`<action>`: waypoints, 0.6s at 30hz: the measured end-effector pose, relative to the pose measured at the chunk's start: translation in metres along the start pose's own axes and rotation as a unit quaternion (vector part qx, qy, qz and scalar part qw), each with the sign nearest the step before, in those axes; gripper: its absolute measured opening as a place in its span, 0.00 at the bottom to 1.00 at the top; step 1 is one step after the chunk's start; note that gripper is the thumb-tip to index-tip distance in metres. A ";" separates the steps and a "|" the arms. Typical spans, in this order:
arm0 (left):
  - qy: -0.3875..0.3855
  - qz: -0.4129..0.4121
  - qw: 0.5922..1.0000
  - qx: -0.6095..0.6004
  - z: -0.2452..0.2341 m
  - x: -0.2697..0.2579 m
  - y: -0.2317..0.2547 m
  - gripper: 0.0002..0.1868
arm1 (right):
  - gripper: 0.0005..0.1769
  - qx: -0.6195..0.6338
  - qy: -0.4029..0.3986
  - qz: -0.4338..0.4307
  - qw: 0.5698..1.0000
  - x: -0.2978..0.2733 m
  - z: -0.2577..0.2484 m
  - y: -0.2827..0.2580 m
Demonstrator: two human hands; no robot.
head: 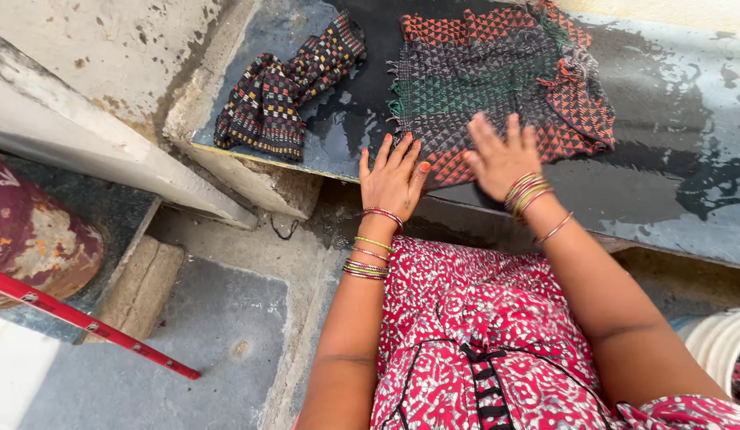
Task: The person washes a piece of patterned cloth by hand on a stone surface, applying water from a blue mug, rubbing the fabric with their palms, and سپس wringing it out.
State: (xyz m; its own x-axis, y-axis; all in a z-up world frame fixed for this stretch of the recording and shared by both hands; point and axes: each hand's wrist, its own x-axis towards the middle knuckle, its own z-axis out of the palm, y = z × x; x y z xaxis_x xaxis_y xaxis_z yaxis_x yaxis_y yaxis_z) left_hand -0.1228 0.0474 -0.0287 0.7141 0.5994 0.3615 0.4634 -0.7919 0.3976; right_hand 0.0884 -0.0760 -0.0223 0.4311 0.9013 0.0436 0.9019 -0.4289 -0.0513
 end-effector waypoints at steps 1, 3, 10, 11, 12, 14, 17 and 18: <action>-0.002 0.001 1.000 -0.003 0.002 -0.002 0.000 0.34 | 0.38 -0.024 0.008 0.034 0.999 -0.003 -0.004 0.018; -0.006 0.005 0.999 -0.053 0.003 0.001 -0.007 0.35 | 0.39 0.001 -0.002 0.079 0.997 0.003 -0.011 0.036; -0.047 -0.043 0.990 -0.123 0.016 0.009 -0.019 0.41 | 0.40 -0.039 0.037 0.045 0.998 0.016 0.019 -0.064; -0.039 -0.047 0.989 -0.131 0.017 0.011 -0.020 0.42 | 0.41 -0.047 0.086 -0.031 0.995 0.010 0.029 -0.088; -0.031 -0.048 0.988 -0.142 0.019 0.012 -0.019 0.44 | 0.44 -0.113 0.083 -0.055 0.989 0.001 0.036 -0.106; -0.031 -0.040 0.992 -0.117 0.017 0.010 -0.016 0.43 | 0.46 -0.178 0.081 -0.075 0.978 -0.009 0.038 -0.113; -0.040 -0.039 0.997 -0.048 0.013 0.006 -0.006 0.40 | 0.40 -0.092 0.080 -0.054 0.991 -0.018 0.031 -0.075; -0.050 -0.046 0.998 -0.003 0.012 0.007 -0.003 0.38 | 0.39 -0.057 0.074 -0.031 0.995 -0.017 0.028 -0.052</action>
State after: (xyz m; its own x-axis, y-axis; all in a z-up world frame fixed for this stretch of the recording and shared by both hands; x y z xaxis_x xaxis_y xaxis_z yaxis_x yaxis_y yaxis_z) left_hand -0.1132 0.0522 -0.0375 0.7174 0.6546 0.2384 0.5263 -0.7335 0.4302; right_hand 0.0339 -0.0673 -0.0478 0.3654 0.9114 0.1891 0.9210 -0.3835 0.0687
